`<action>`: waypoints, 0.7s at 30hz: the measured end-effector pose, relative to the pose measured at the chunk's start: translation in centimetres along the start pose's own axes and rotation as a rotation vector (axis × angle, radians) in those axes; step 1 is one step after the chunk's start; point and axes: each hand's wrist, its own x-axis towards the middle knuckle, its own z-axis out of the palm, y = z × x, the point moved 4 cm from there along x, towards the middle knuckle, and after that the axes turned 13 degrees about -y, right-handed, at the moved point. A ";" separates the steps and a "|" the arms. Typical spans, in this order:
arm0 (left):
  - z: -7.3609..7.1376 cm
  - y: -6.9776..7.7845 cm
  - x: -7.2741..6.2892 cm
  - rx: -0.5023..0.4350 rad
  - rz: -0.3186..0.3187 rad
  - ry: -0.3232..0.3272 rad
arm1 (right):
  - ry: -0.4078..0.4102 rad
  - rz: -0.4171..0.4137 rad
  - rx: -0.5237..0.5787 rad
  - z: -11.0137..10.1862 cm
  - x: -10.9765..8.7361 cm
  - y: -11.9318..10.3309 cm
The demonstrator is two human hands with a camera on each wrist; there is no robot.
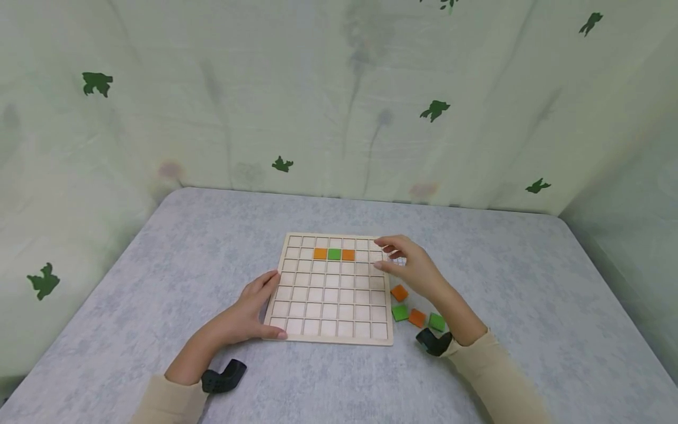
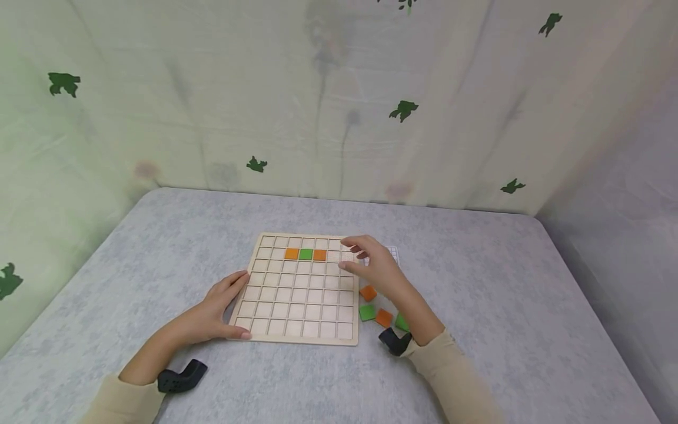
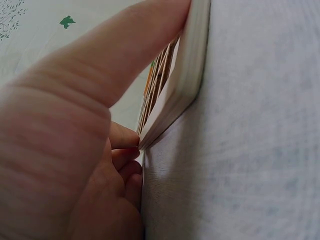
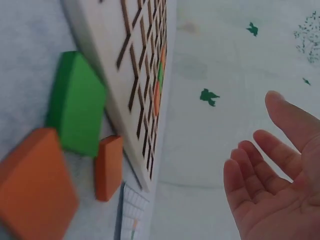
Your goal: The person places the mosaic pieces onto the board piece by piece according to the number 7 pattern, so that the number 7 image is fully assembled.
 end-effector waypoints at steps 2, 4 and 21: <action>0.0 0.0 -0.1 0.003 -0.005 -0.002 | -0.014 -0.004 -0.025 0.0 -1.2 0.3; 0.0 0.0 -0.1 0.006 -0.007 -0.004 | -0.032 -0.015 -0.046 0.1 -2.3 0.6; 0.0 0.2 0.1 0.004 -0.021 -0.010 | -0.221 0.051 -0.188 2.3 -7.1 4.1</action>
